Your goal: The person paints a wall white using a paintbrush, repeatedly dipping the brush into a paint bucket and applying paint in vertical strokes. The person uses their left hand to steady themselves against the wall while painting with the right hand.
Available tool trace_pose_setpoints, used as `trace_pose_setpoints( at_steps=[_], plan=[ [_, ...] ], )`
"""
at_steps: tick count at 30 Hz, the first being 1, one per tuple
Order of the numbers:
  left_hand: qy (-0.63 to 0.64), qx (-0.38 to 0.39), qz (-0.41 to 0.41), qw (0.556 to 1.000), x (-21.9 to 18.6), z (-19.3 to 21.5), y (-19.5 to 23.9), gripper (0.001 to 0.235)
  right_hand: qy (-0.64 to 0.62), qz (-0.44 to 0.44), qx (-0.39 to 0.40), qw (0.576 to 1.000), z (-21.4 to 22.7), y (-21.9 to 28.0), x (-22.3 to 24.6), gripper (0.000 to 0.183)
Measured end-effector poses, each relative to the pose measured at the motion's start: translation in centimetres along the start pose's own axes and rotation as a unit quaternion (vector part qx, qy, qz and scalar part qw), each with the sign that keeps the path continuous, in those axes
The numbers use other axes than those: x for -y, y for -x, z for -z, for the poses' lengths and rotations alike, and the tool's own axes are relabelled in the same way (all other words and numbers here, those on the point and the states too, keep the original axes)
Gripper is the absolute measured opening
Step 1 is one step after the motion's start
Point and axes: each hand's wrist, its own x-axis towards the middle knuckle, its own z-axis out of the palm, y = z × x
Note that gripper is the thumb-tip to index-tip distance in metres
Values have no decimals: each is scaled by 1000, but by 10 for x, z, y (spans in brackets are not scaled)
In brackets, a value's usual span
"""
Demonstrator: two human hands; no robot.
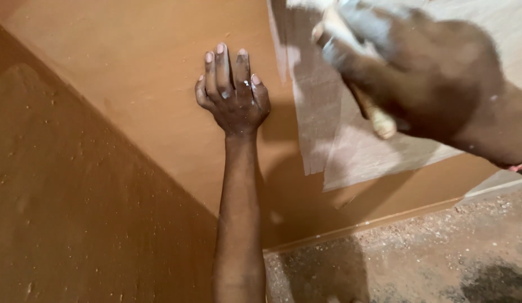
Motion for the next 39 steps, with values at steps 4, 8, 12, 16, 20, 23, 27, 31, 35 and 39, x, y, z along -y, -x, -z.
trace_pose_setpoints(
  at_steps=[4,8,12,16,20,23,27,31,35,39],
  plan=[
    [4,10,2,1000,0,0,2,40,22,95,101,990,-40,18,44,36],
    [9,5,0,1000,1,-1,2,41,-2,167,174,971,-59,58,88,33],
    [1,13,3,1000,1,-1,3,41,-49,89,182,978,-53,59,67,35],
    [3,15,2,1000,0,-2,4,41,-48,-27,141,988,-38,45,20,38],
    [5,15,3,1000,2,-1,5,41,-22,-15,327,945,-44,47,25,49],
    [7,9,-1,1000,1,-2,2,41,35,141,119,982,-59,61,68,45],
    [4,-1,-2,1000,1,-2,2,40,-238,30,230,943,-65,79,110,35],
    [7,-1,2,1000,0,-4,3,40,-227,-18,154,961,-59,82,95,35],
    [15,14,5,1000,2,-5,7,41,-79,-6,31,996,-59,82,69,37],
    [6,5,-9,1000,3,-5,6,42,-15,121,181,976,-69,88,95,49]
  ],
)
